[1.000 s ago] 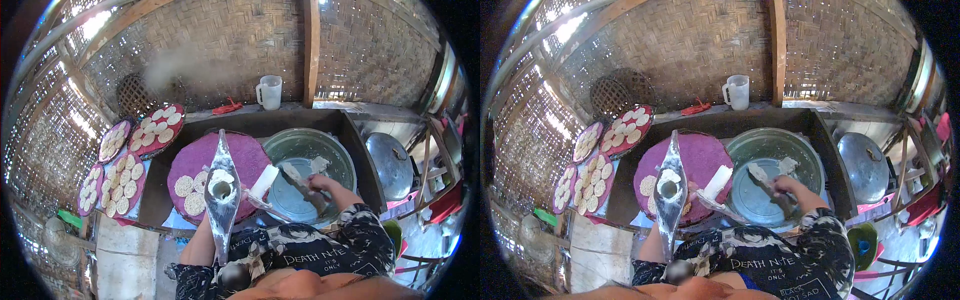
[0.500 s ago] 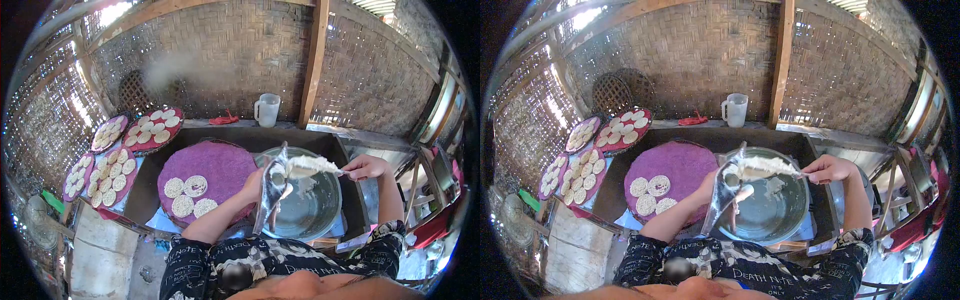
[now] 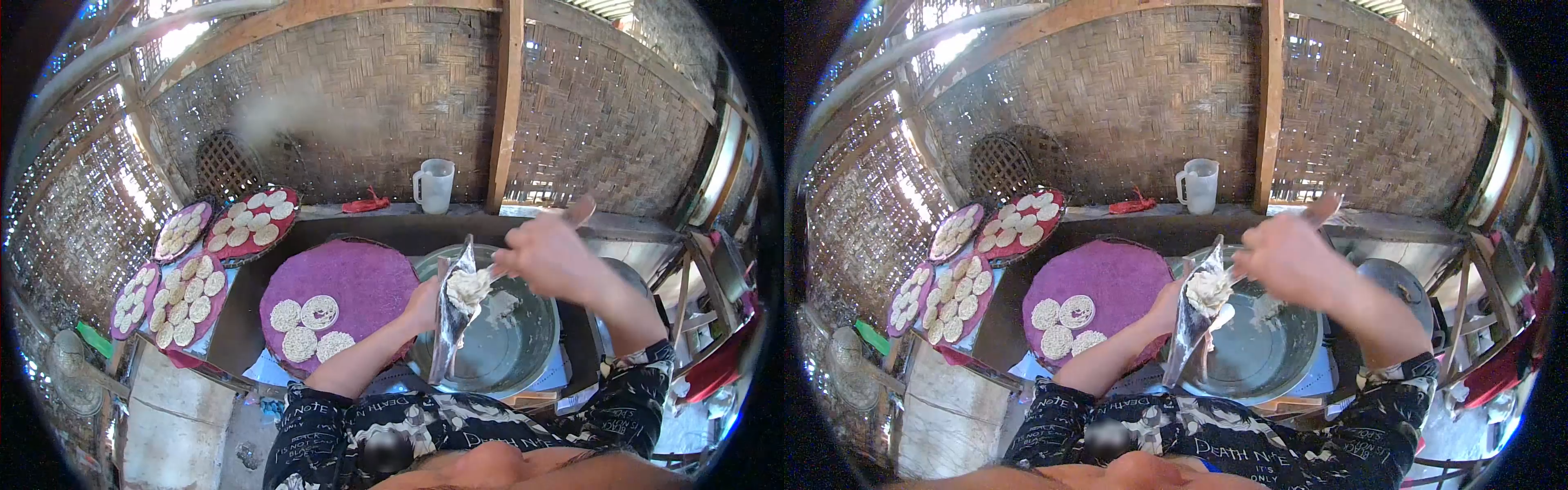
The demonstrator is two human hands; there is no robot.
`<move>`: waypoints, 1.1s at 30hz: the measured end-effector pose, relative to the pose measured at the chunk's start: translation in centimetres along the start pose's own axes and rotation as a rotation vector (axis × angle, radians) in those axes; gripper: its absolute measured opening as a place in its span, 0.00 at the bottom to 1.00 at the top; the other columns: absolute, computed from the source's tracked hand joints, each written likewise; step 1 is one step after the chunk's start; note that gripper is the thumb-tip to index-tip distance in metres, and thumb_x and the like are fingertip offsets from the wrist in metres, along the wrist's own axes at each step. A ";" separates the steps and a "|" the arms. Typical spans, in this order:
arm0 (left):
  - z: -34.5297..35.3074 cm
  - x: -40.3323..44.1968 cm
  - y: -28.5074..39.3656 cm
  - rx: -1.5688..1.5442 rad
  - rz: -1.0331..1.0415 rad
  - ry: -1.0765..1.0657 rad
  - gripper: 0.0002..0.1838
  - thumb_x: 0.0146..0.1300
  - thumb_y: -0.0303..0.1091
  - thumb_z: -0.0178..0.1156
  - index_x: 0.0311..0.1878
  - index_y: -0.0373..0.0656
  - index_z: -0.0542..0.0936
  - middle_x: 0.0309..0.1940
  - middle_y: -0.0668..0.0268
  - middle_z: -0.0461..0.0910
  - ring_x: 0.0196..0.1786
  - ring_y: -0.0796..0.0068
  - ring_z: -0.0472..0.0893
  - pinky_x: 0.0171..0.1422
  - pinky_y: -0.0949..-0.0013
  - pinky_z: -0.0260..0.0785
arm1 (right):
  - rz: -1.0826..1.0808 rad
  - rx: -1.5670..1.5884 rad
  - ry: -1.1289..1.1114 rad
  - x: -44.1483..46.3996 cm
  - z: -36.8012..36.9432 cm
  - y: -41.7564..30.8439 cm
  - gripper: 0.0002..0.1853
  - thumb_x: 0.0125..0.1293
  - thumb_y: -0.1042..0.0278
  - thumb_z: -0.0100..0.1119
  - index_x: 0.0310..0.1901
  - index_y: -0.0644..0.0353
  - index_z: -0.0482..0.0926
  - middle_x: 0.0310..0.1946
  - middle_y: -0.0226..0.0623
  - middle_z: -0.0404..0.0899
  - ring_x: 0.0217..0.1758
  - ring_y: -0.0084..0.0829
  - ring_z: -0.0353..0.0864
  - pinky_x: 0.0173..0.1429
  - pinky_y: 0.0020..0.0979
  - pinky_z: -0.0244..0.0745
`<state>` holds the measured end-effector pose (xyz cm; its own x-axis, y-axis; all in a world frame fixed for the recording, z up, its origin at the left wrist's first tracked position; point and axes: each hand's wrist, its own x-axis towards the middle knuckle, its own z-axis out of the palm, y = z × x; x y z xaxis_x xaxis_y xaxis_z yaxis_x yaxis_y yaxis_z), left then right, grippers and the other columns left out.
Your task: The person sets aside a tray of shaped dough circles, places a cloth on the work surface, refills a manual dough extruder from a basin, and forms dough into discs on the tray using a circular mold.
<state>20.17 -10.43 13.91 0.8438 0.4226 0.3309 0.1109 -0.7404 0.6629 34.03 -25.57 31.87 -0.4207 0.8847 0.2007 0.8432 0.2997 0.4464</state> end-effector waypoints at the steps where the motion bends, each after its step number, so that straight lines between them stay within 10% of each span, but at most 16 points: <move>1: 1.1 0.4 -1.5 -0.047 -0.018 0.059 0.22 0.49 0.41 0.64 0.47 0.44 0.75 0.42 0.62 0.79 0.43 0.69 0.79 0.48 0.68 0.69 | 0.004 -0.084 -0.128 0.9 0.5 -1.7 0.09 0.50 0.65 0.57 0.33 0.55 0.78 0.22 0.31 0.71 0.29 0.30 0.75 0.31 0.33 0.65; 4: 2.4 1.1 -4.0 -0.332 -0.174 0.037 0.19 0.51 0.38 0.62 0.47 0.44 0.76 0.42 0.64 0.79 0.41 0.73 0.79 0.47 0.69 0.70 | -0.166 -0.469 0.082 0.0 3.2 -4.9 0.09 0.49 0.66 0.53 0.33 0.56 0.75 0.21 0.24 0.65 0.27 0.23 0.69 0.29 0.27 0.60; 8: 2.6 0.9 -4.9 -0.004 -0.039 0.023 0.15 0.54 0.30 0.59 0.46 0.41 0.75 0.41 0.66 0.79 0.41 0.79 0.77 0.46 0.72 0.70 | -0.092 -0.140 0.152 -1.2 2.6 -2.2 0.12 0.48 0.64 0.53 0.36 0.54 0.73 0.24 0.25 0.70 0.32 0.25 0.74 0.36 0.28 0.65; 14: 2.4 2.1 -8.8 -1.022 -0.218 0.038 0.15 0.59 0.21 0.51 0.51 0.37 0.71 0.44 0.60 0.76 0.42 0.71 0.78 0.43 0.68 0.75 | 0.293 0.035 0.276 -4.0 -2.5 1.9 0.07 0.48 0.62 0.59 0.28 0.52 0.77 0.19 0.32 0.71 0.26 0.36 0.75 0.32 0.36 0.69; 21: 3.8 1.9 -8.8 -0.202 -0.117 0.123 0.18 0.54 0.31 0.58 0.51 0.42 0.73 0.42 0.63 0.79 0.43 0.70 0.79 0.47 0.68 0.72 | 0.253 0.289 0.100 -3.8 0.8 3.1 0.09 0.51 0.59 0.59 0.28 0.56 0.79 0.19 0.38 0.75 0.26 0.42 0.76 0.30 0.39 0.68; 26: 2.0 0.9 -2.4 0.033 -0.097 0.219 0.22 0.46 0.40 0.64 0.43 0.40 0.74 0.36 0.51 0.78 0.42 0.48 0.77 0.43 0.56 0.69 | 0.276 0.125 -0.132 -1.6 0.9 1.9 0.09 0.50 0.58 0.57 0.24 0.54 0.77 0.18 0.37 0.74 0.26 0.41 0.76 0.29 0.39 0.68; 30: 3.1 1.2 -2.4 -0.142 -0.179 0.191 0.26 0.46 0.41 0.65 0.48 0.41 0.72 0.37 0.53 0.79 0.42 0.51 0.78 0.44 0.59 0.69 | 0.140 0.033 -0.056 0.4 3.4 -0.6 0.05 0.46 0.63 0.58 0.27 0.51 0.76 0.20 0.32 0.73 0.28 0.35 0.76 0.31 0.36 0.67; 31: 3.4 1.5 -3.3 -0.234 -0.202 0.164 0.18 0.54 0.35 0.59 0.49 0.44 0.75 0.39 0.65 0.80 0.41 0.72 0.80 0.47 0.68 0.70 | 0.093 -0.010 -0.002 0.5 4.0 -1.2 0.06 0.45 0.64 0.58 0.27 0.50 0.75 0.20 0.30 0.72 0.29 0.34 0.76 0.32 0.35 0.67; 33: 2.6 1.3 -4.6 -0.171 -0.219 0.130 0.17 0.56 0.32 0.57 0.49 0.43 0.74 0.40 0.65 0.80 0.42 0.75 0.79 0.47 0.70 0.70 | 0.020 -0.057 0.102 0.3 4.6 -1.9 0.08 0.43 0.65 0.58 0.29 0.49 0.75 0.20 0.28 0.70 0.30 0.31 0.74 0.34 0.33 0.66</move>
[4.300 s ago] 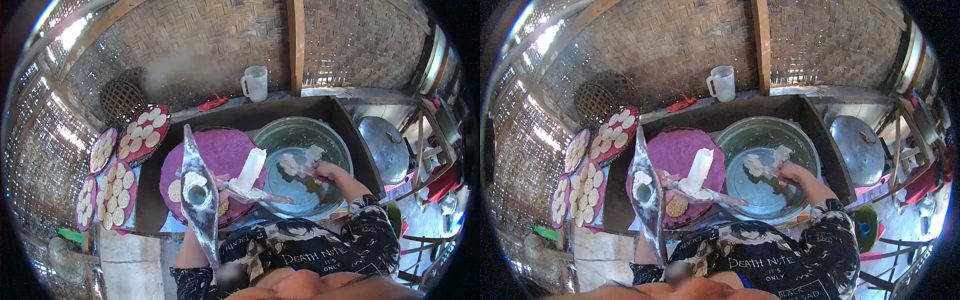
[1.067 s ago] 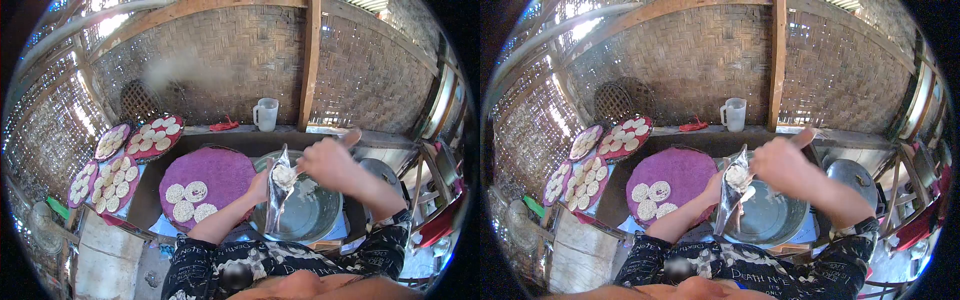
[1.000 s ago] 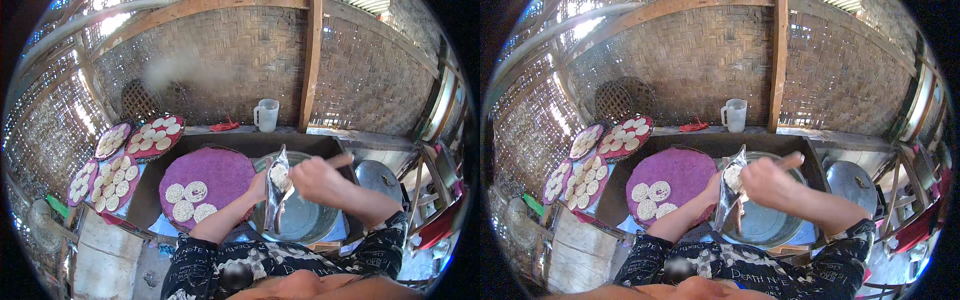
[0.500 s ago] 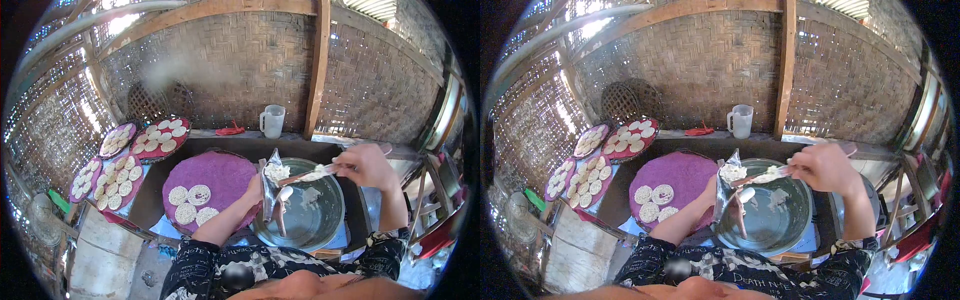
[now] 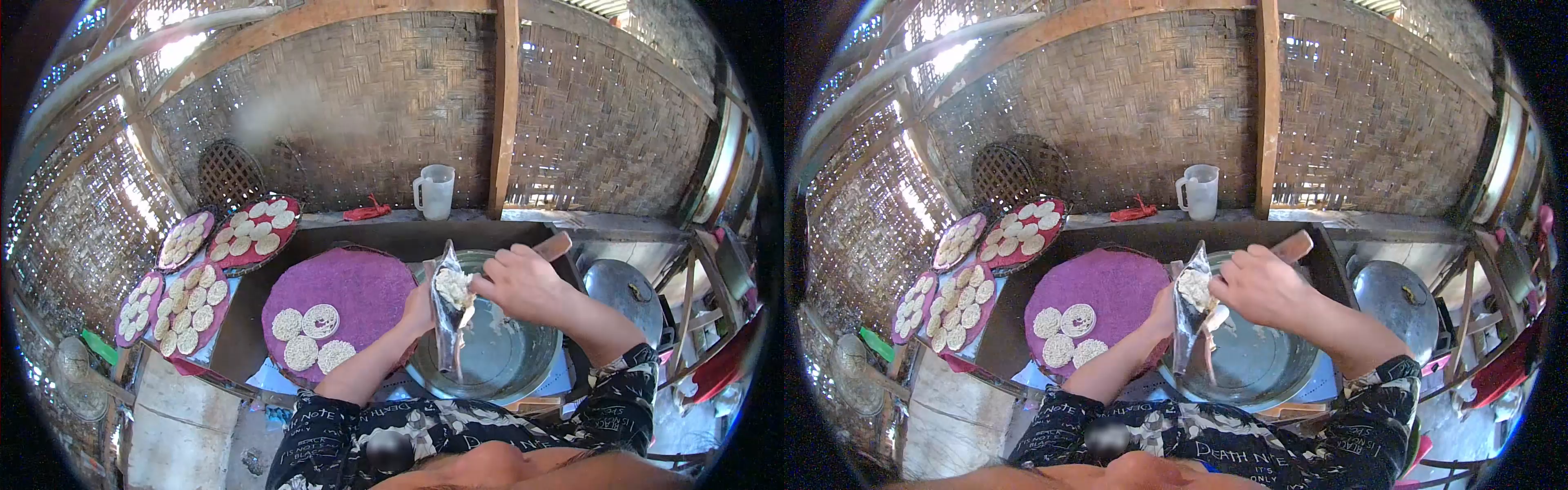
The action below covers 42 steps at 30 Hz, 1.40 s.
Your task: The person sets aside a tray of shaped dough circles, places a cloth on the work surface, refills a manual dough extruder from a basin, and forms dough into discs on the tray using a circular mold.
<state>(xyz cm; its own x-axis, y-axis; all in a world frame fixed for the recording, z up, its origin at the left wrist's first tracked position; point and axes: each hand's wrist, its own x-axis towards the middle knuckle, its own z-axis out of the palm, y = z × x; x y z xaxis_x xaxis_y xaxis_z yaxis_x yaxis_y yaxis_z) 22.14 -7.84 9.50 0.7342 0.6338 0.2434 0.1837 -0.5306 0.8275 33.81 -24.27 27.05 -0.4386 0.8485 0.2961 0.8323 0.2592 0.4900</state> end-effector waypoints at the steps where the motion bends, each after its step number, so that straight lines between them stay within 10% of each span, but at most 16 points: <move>1: -0.5 0.0 -0.1 0.034 -0.014 -0.011 0.16 0.57 0.31 0.56 0.50 0.43 0.74 0.41 0.66 0.80 0.42 0.76 0.78 0.47 0.71 0.70 | -0.040 -0.016 0.053 -0.1 0.1 0.0 0.09 0.42 0.66 0.58 0.29 0.48 0.74 0.20 0.27 0.69 0.30 0.30 0.73 0.34 0.33 0.66; 5: -1.9 1.1 -3.0 -0.981 -0.183 -0.107 0.17 0.58 0.30 0.54 0.52 0.42 0.72 0.46 0.64 0.76 0.45 0.71 0.77 0.46 0.64 0.73 | 0.267 0.143 0.306 -2.5 -4.2 3.9 0.03 0.44 0.66 0.60 0.23 0.50 0.76 0.18 0.30 0.71 0.26 0.34 0.75 0.33 0.36 0.69; 10: -2.2 1.7 -2.5 -1.531 -0.268 -0.384 0.19 0.53 0.34 0.61 0.50 0.44 0.73 0.47 0.63 0.74 0.48 0.67 0.74 0.49 0.61 0.71 | 0.331 0.127 0.321 -3.0 -0.2 4.9 0.08 0.40 0.66 0.65 0.23 0.55 0.77 0.18 0.33 0.72 0.24 0.37 0.74 0.30 0.36 0.68; 16: -1.6 2.1 -4.3 -1.121 -0.104 -0.144 0.24 0.46 0.42 0.67 0.47 0.43 0.74 0.46 0.62 0.75 0.48 0.66 0.74 0.55 0.67 0.65 | 0.292 0.352 0.214 -3.6 0.1 4.8 0.08 0.45 0.62 0.62 0.28 0.52 0.78 0.19 0.31 0.73 0.26 0.37 0.75 0.32 0.37 0.69; 18: -2.1 0.6 -1.4 -1.381 -0.293 -0.055 0.15 0.63 0.33 0.43 0.50 0.38 0.72 0.44 0.57 0.76 0.43 0.60 0.77 0.47 0.54 0.72 | 0.263 0.320 0.219 -3.1 -0.6 5.1 0.08 0.45 0.62 0.62 0.28 0.52 0.77 0.19 0.31 0.72 0.26 0.36 0.75 0.32 0.38 0.69; 22: 0.0 0.8 -4.8 0.012 0.108 0.086 0.17 0.54 0.39 0.56 0.45 0.42 0.76 0.38 0.55 0.79 0.43 0.59 0.78 0.42 0.59 0.69 | 0.168 0.221 0.140 -1.2 -1.7 4.4 0.06 0.46 0.64 0.60 0.26 0.52 0.76 0.18 0.31 0.71 0.27 0.36 0.75 0.31 0.38 0.69; 26: 0.2 0.6 -3.6 -0.342 -0.009 -0.027 0.16 0.56 0.34 0.56 0.48 0.42 0.74 0.37 0.62 0.79 0.42 0.68 0.78 0.43 0.67 0.71 | 0.075 0.117 -0.013 0.6 -1.4 2.4 0.04 0.46 0.64 0.58 0.24 0.52 0.75 0.21 0.31 0.73 0.30 0.34 0.77 0.34 0.36 0.69; 30: -0.3 -0.5 -1.3 -0.080 0.011 0.064 0.18 0.50 0.41 0.59 0.44 0.44 0.77 0.35 0.53 0.79 0.40 0.52 0.79 0.42 0.58 0.69 | -0.007 0.099 -0.133 1.6 0.1 0.1 0.04 0.48 0.64 0.56 0.27 0.51 0.74 0.24 0.30 0.73 0.34 0.31 0.76 0.36 0.35 0.68; 34: -0.8 -0.1 -2.5 -0.221 0.018 0.050 0.19 0.50 0.41 0.59 0.45 0.44 0.77 0.36 0.53 0.79 0.41 0.53 0.78 0.44 0.59 0.69 | -0.021 0.125 0.125 0.5 0.8 0.3 0.04 0.49 0.62 0.56 0.26 0.50 0.73 0.20 0.28 0.69 0.30 0.30 0.75 0.33 0.34 0.67; 39: -1.3 1.6 -6.1 -0.318 0.033 0.134 0.18 0.52 0.40 0.58 0.45 0.43 0.76 0.39 0.55 0.79 0.43 0.57 0.78 0.45 0.61 0.69 | 0.357 0.188 0.476 -3.2 -1.8 3.1 0.08 0.40 0.67 0.65 0.26 0.54 0.79 0.19 0.33 0.74 0.23 0.35 0.75 0.28 0.34 0.69; 42: -0.1 1.7 -3.0 -0.309 0.077 0.268 0.15 0.59 0.38 0.50 0.48 0.42 0.74 0.39 0.56 0.79 0.43 0.61 0.79 0.46 0.64 0.69 | 0.859 0.879 0.592 -1.7 3.7 -0.3 0.09 0.48 0.68 0.67 0.31 0.61 0.80 0.21 0.31 0.77 0.26 0.21 0.75 0.33 0.23 0.70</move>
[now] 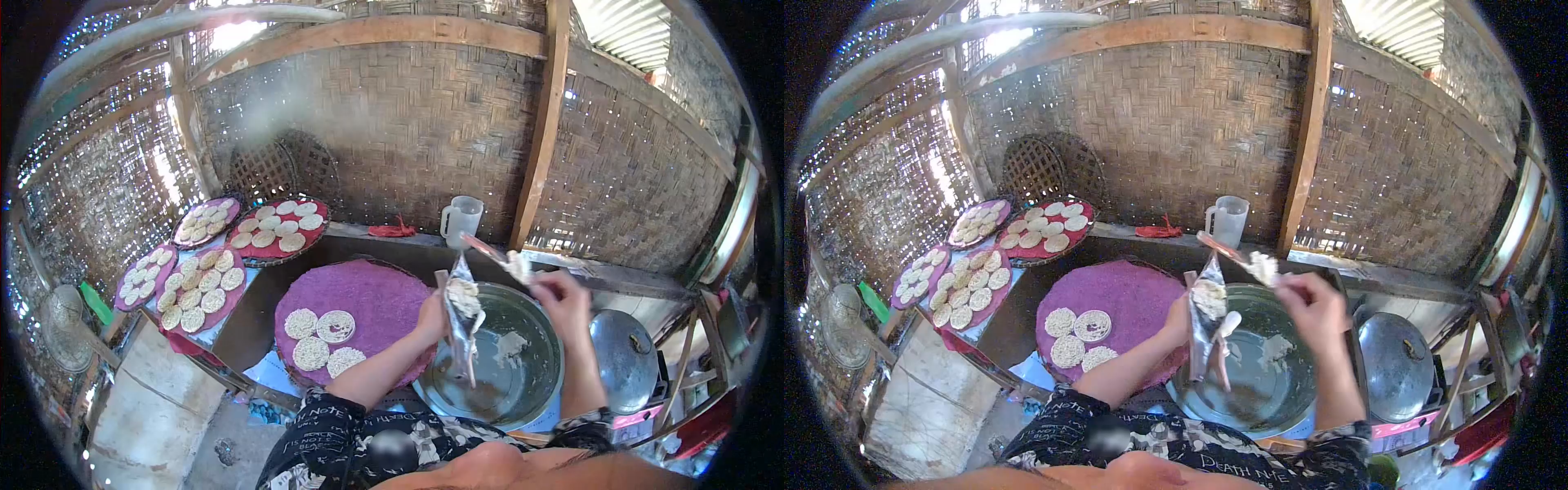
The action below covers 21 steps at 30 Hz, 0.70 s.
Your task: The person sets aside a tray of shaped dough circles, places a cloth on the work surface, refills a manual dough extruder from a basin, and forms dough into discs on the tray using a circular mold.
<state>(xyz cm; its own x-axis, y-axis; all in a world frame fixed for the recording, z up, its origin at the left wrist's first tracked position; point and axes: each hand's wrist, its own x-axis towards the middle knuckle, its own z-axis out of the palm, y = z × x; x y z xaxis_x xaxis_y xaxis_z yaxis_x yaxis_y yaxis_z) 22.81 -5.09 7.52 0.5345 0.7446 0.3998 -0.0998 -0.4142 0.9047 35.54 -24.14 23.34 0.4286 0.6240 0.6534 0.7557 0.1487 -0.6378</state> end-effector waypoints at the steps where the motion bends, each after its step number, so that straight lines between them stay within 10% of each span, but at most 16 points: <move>1: 0.0 -0.6 4.2 0.271 -0.001 -0.049 0.15 0.62 0.38 0.46 0.47 0.40 0.74 0.40 0.58 0.78 0.44 0.62 0.78 0.47 0.63 0.69 | 0.061 0.252 -0.011 -0.7 2.1 1.3 0.10 0.51 0.67 0.66 0.32 0.62 0.80 0.21 0.29 0.77 0.26 0.18 0.74 0.33 0.21 0.69; 2: 0.0 -1.3 8.3 0.541 0.011 -0.099 0.16 0.65 0.38 0.42 0.46 0.38 0.73 0.40 0.59 0.78 0.45 0.62 0.78 0.48 0.63 0.69 | 0.116 0.261 -0.029 -1.8 4.0 2.6 0.10 0.52 0.66 0.66 0.32 0.63 0.80 0.21 0.29 0.77 0.26 0.16 0.73 0.32 0.21 0.69; 8: -1.4 0.4 3.0 -0.481 -0.041 -0.041 0.18 0.64 0.40 0.40 0.49 0.39 0.70 0.45 0.56 0.75 0.49 0.60 0.75 0.55 0.59 0.66 | 0.294 0.088 -0.054 -5.8 2.2 6.1 0.13 0.51 0.63 0.67 0.30 0.65 0.79 0.19 0.29 0.77 0.23 0.15 0.71 0.28 0.21 0.68; 11: -0.6 0.1 4.0 -0.059 -0.232 -0.001 0.19 0.64 0.43 0.44 0.49 0.39 0.72 0.43 0.59 0.76 0.48 0.64 0.76 0.54 0.61 0.67 | 0.168 -0.031 0.128 -4.8 2.5 4.9 0.11 0.48 0.66 0.68 0.29 0.64 0.80 0.19 0.34 0.78 0.21 0.20 0.75 0.27 0.23 0.69; 12: 1.1 0.6 2.2 -0.983 -0.477 0.046 0.19 0.62 0.45 0.48 0.49 0.41 0.73 0.44 0.62 0.77 0.48 0.67 0.76 0.53 0.64 0.67 | 0.013 -0.028 0.202 -4.7 3.8 5.9 0.10 0.45 0.69 0.69 0.28 0.64 0.79 0.20 0.38 0.78 0.22 0.27 0.78 0.27 0.25 0.71; 15: 1.4 2.0 -3.1 -0.695 -0.327 -0.049 0.19 0.60 0.44 0.50 0.49 0.42 0.73 0.43 0.62 0.78 0.46 0.68 0.77 0.51 0.65 0.68 | -0.215 -0.300 0.131 -5.1 4.0 3.6 0.08 0.43 0.73 0.68 0.26 0.62 0.78 0.21 0.39 0.78 0.22 0.33 0.79 0.27 0.28 0.72; 18: 0.0 2.8 -6.2 -0.472 -0.216 -0.075 0.16 0.62 0.37 0.44 0.48 0.40 0.73 0.39 0.60 0.78 0.43 0.65 0.78 0.46 0.64 0.71 | -0.271 -0.254 0.008 -6.5 3.6 4.0 0.09 0.47 0.73 0.68 0.29 0.66 0.78 0.20 0.35 0.78 0.21 0.18 0.74 0.26 0.21 0.70; 21: -0.9 2.6 -6.1 -0.567 -0.270 -0.029 0.15 0.62 0.36 0.44 0.46 0.40 0.73 0.36 0.57 0.77 0.38 0.60 0.78 0.41 0.62 0.72 | 0.110 0.183 -0.147 -7.4 3.7 5.3 0.09 0.45 0.70 0.69 0.28 0.63 0.80 0.21 0.36 0.78 0.22 0.22 0.77 0.27 0.26 0.71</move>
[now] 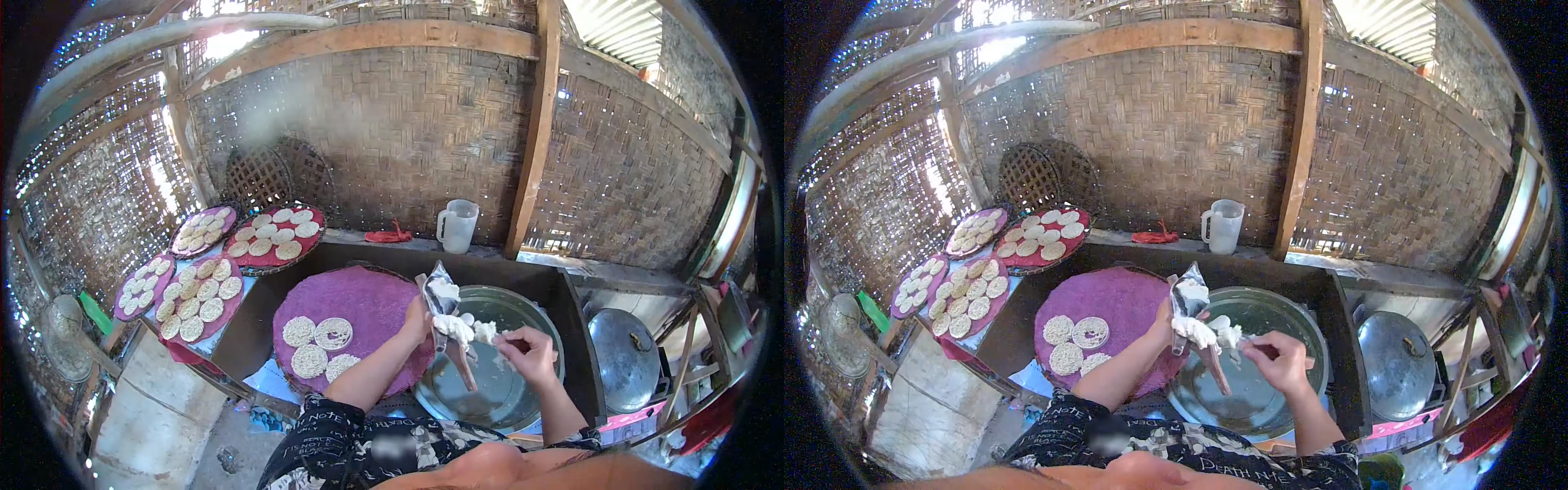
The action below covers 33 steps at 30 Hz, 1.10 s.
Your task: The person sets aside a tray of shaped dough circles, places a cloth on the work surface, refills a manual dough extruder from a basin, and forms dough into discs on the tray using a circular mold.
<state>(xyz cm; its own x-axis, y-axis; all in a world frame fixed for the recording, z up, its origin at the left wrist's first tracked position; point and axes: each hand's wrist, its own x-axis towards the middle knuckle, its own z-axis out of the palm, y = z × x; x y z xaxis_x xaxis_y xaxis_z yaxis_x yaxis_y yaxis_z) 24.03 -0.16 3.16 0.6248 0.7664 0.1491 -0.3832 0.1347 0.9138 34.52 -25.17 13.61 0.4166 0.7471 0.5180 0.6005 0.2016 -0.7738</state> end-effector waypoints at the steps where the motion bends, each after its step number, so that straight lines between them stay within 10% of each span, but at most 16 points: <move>1: 0.2 -0.3 0.6 0.189 0.072 0.048 0.15 0.59 0.37 0.49 0.46 0.41 0.74 0.36 0.57 0.78 0.39 0.61 0.78 0.43 0.63 0.70 | -0.007 -0.017 0.057 0.7 -0.2 0.3 0.09 0.48 0.68 0.68 0.29 0.63 0.80 0.22 0.35 0.79 0.23 0.19 0.75 0.28 0.24 0.71; 6: 6.3 -5.2 7.6 0.877 0.343 -0.004 0.18 0.50 0.40 0.58 0.43 0.41 0.75 0.36 0.49 0.78 0.42 0.48 0.76 0.43 0.57 0.69 | -0.110 -0.388 0.334 2.9 0.5 -0.1 0.11 0.51 0.67 0.66 0.28 0.67 0.78 0.17 0.35 0.76 0.19 0.20 0.73 0.25 0.22 0.68; 10: 3.5 -2.6 3.4 -0.100 0.013 0.063 0.16 0.57 0.41 0.53 0.43 0.40 0.75 0.36 0.58 0.79 0.41 0.62 0.78 0.43 0.61 0.69 | -0.219 -0.347 0.199 0.6 0.7 -0.1 0.10 0.50 0.68 0.67 0.27 0.65 0.79 0.17 0.35 0.75 0.19 0.22 0.74 0.25 0.23 0.69; 14: 1.9 -1.4 3.3 -0.387 -0.247 0.149 0.18 0.64 0.42 0.42 0.46 0.41 0.75 0.39 0.62 0.78 0.43 0.69 0.78 0.49 0.67 0.69 | 0.025 -0.014 -0.026 -1.2 -0.6 0.8 0.09 0.49 0.68 0.68 0.29 0.63 0.80 0.21 0.37 0.78 0.23 0.23 0.77 0.29 0.23 0.72; 20: 3.0 -1.8 2.2 -0.224 -0.178 -0.131 0.13 0.64 0.33 0.45 0.49 0.39 0.70 0.37 0.59 0.74 0.38 0.63 0.78 0.41 0.61 0.76 | 0.122 -0.302 0.222 1.9 -1.8 1.6 0.13 0.51 0.60 0.66 0.29 0.62 0.80 0.19 0.36 0.78 0.21 0.24 0.77 0.29 0.25 0.71; 26: 0.1 -0.8 2.2 -0.522 -0.152 -0.038 0.20 0.66 0.47 0.42 0.49 0.40 0.70 0.40 0.59 0.75 0.39 0.62 0.77 0.46 0.54 0.73 | 0.185 0.016 -0.087 -0.7 -2.4 -0.3 0.08 0.51 0.68 0.67 0.28 0.63 0.79 0.19 0.31 0.78 0.23 0.18 0.75 0.27 0.21 0.69; 27: 0.0 -1.8 4.4 -0.706 -0.206 -0.366 0.23 0.65 0.51 0.44 0.50 0.41 0.71 0.39 0.62 0.76 0.40 0.62 0.77 0.47 0.56 0.73 | 0.191 0.106 -0.134 -0.8 -2.7 0.7 0.07 0.51 0.72 0.66 0.29 0.64 0.79 0.22 0.30 0.78 0.24 0.16 0.74 0.28 0.20 0.69; 32: -0.1 -3.9 6.9 0.013 0.158 -0.345 0.19 0.43 0.38 0.66 0.39 0.44 0.74 0.33 0.66 0.73 0.40 0.70 0.74 0.61 0.51 0.61 | 0.298 0.286 0.154 0.9 -3.8 2.1 0.06 0.52 0.73 0.63 0.31 0.64 0.78 0.26 0.30 0.78 0.29 0.17 0.74 0.35 0.20 0.68; 33: 0.3 -4.2 7.6 -0.230 0.132 -0.463 0.18 0.39 0.36 0.67 0.35 0.44 0.74 0.32 0.66 0.72 0.42 0.69 0.73 0.63 0.51 0.58 | 0.333 0.314 0.132 0.9 -3.9 2.4 0.07 0.52 0.75 0.63 0.33 0.64 0.77 0.28 0.33 0.79 0.31 0.19 0.75 0.39 0.21 0.70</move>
<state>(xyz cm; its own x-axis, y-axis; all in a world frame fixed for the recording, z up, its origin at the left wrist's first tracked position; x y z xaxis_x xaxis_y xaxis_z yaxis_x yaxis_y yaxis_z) 18.66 -2.50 9.61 0.7760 0.4357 0.4561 -0.5857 0.2294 0.7774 38.99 -26.41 13.63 0.6470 0.7208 0.2489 0.1925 0.1615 -0.9679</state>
